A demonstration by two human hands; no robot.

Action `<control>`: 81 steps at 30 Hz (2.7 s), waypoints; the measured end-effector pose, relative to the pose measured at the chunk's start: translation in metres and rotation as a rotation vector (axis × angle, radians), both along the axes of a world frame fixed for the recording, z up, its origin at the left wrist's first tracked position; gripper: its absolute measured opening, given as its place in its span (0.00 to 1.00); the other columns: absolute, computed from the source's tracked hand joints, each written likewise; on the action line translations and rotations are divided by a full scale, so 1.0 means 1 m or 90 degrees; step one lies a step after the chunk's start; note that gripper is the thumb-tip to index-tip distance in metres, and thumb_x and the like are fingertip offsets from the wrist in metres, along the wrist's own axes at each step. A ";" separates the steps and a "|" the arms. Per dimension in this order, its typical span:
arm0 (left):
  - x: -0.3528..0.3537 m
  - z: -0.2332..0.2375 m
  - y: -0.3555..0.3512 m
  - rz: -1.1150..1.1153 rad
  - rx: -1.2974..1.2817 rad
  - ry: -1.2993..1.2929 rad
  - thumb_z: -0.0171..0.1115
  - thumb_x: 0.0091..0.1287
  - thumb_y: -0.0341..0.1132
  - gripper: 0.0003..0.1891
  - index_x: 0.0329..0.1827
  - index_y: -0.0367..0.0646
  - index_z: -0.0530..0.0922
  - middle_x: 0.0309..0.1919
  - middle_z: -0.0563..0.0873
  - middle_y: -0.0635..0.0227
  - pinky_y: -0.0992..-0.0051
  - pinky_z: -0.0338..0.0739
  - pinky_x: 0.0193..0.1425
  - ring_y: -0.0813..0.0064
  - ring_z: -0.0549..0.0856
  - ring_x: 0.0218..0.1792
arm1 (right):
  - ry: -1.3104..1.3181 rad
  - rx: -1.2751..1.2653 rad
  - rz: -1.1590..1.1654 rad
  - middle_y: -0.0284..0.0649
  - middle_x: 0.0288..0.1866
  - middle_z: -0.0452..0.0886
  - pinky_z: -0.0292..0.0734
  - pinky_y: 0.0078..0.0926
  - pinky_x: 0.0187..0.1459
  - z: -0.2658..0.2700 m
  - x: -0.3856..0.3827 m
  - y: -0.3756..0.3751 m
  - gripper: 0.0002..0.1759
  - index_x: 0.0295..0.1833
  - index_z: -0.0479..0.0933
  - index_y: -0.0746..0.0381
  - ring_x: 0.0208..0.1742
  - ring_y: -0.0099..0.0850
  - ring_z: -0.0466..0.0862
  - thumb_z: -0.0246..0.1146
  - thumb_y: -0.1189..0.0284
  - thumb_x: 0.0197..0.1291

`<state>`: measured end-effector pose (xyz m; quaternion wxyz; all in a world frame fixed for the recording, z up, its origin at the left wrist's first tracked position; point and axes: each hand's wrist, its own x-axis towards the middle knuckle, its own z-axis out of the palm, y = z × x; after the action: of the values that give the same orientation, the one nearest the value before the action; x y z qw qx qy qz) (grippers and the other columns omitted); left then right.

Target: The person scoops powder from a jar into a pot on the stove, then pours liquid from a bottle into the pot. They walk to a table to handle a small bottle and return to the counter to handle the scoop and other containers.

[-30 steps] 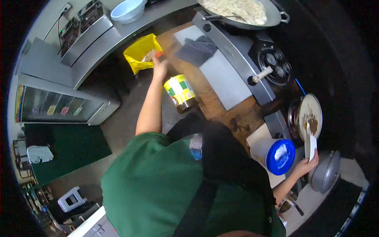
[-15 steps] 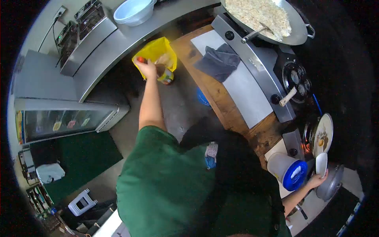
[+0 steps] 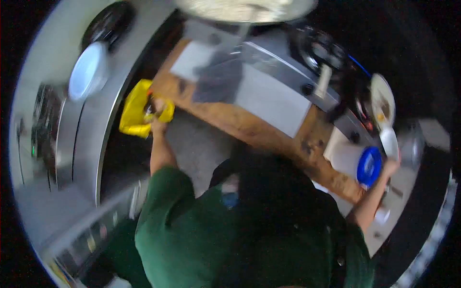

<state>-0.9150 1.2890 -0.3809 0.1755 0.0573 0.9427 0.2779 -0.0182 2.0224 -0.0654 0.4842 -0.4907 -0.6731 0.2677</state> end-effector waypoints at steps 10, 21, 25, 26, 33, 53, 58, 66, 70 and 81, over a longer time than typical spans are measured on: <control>0.180 -0.026 -0.018 -0.496 -0.266 -0.376 0.52 0.77 0.44 0.20 0.63 0.42 0.80 0.56 0.85 0.58 0.68 0.74 0.60 0.60 0.80 0.61 | -0.342 0.259 -0.261 0.54 0.62 0.74 0.67 0.46 0.69 0.092 -0.169 -0.149 0.33 0.63 0.74 0.62 0.66 0.54 0.72 0.50 0.91 0.48; 0.264 0.024 0.117 -0.530 -0.217 -0.339 0.52 0.77 0.43 0.20 0.64 0.42 0.79 0.55 0.85 0.61 0.70 0.74 0.59 0.63 0.81 0.59 | -0.455 0.204 -0.137 0.55 0.70 0.67 0.77 0.49 0.60 0.084 -0.128 -0.158 0.31 0.63 0.76 0.49 0.61 0.60 0.78 0.51 0.87 0.55; 0.315 0.044 0.152 -0.589 -0.202 -0.345 0.52 0.78 0.43 0.20 0.64 0.42 0.79 0.55 0.84 0.61 0.70 0.74 0.58 0.64 0.81 0.58 | -0.277 0.141 -0.125 0.55 0.70 0.68 0.74 0.47 0.65 0.104 -0.107 -0.163 0.27 0.62 0.78 0.50 0.63 0.58 0.77 0.53 0.84 0.59; 0.330 0.050 0.157 -0.615 -0.212 -0.348 0.52 0.78 0.43 0.20 0.64 0.42 0.79 0.55 0.84 0.62 0.70 0.74 0.58 0.65 0.81 0.58 | -0.239 0.094 -0.116 0.55 0.70 0.68 0.72 0.47 0.67 0.095 -0.101 -0.156 0.26 0.61 0.78 0.51 0.64 0.57 0.76 0.54 0.83 0.59; 0.374 0.058 0.230 -0.920 -0.332 -0.373 0.53 0.78 0.42 0.19 0.65 0.42 0.78 0.54 0.84 0.63 0.71 0.74 0.57 0.67 0.81 0.56 | -0.108 0.041 -0.178 0.53 0.68 0.69 0.74 0.45 0.65 0.092 -0.073 -0.181 0.26 0.59 0.79 0.50 0.63 0.57 0.77 0.56 0.84 0.56; 0.726 0.265 0.234 -1.568 -0.312 -0.831 0.53 0.79 0.38 0.19 0.68 0.43 0.76 0.49 0.82 0.73 0.82 0.73 0.44 0.82 0.79 0.44 | 0.653 0.070 -0.835 0.46 0.55 0.81 0.87 0.30 0.44 0.009 -0.058 -0.727 0.29 0.72 0.63 0.61 0.45 0.35 0.86 0.59 0.77 0.67; 0.814 0.340 0.065 -1.537 -0.204 -1.052 0.53 0.79 0.41 0.21 0.69 0.39 0.73 0.48 0.83 0.69 0.79 0.74 0.42 0.80 0.80 0.41 | 0.948 0.349 -0.882 0.43 0.55 0.80 0.83 0.29 0.40 0.054 -0.086 -0.812 0.28 0.70 0.64 0.59 0.45 0.34 0.85 0.62 0.78 0.65; 0.930 0.361 -0.189 -1.701 -0.291 -0.709 0.48 0.71 0.38 0.15 0.36 0.38 0.80 0.24 0.81 0.62 0.65 0.71 0.22 0.68 0.78 0.18 | 0.760 0.269 -1.022 0.41 0.63 0.75 0.80 0.28 0.43 0.034 -0.076 -1.038 0.38 0.77 0.57 0.52 0.47 0.30 0.85 0.64 0.75 0.65; 1.031 0.362 -0.285 -1.790 -0.209 -0.575 0.47 0.72 0.38 0.16 0.36 0.34 0.80 0.17 0.77 0.65 0.67 0.74 0.21 0.68 0.77 0.16 | 0.826 0.190 -1.058 0.44 0.71 0.66 0.78 0.27 0.47 0.089 -0.108 -1.158 0.38 0.80 0.56 0.50 0.47 0.29 0.84 0.62 0.68 0.67; 1.255 0.259 -0.326 -1.892 0.142 0.088 0.57 0.66 0.57 0.32 0.44 0.27 0.82 0.38 0.87 0.41 0.52 0.80 0.48 0.41 0.87 0.42 | 0.646 0.099 -1.270 0.34 0.59 0.79 0.77 0.28 0.43 -0.044 -0.152 -1.414 0.23 0.67 0.72 0.53 0.46 0.28 0.84 0.61 0.65 0.68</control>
<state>0.3402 0.9632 -0.1219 0.2418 0.9666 0.0048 -0.0848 -0.1699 0.6085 -0.1089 0.7295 -0.6130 0.2814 -0.1136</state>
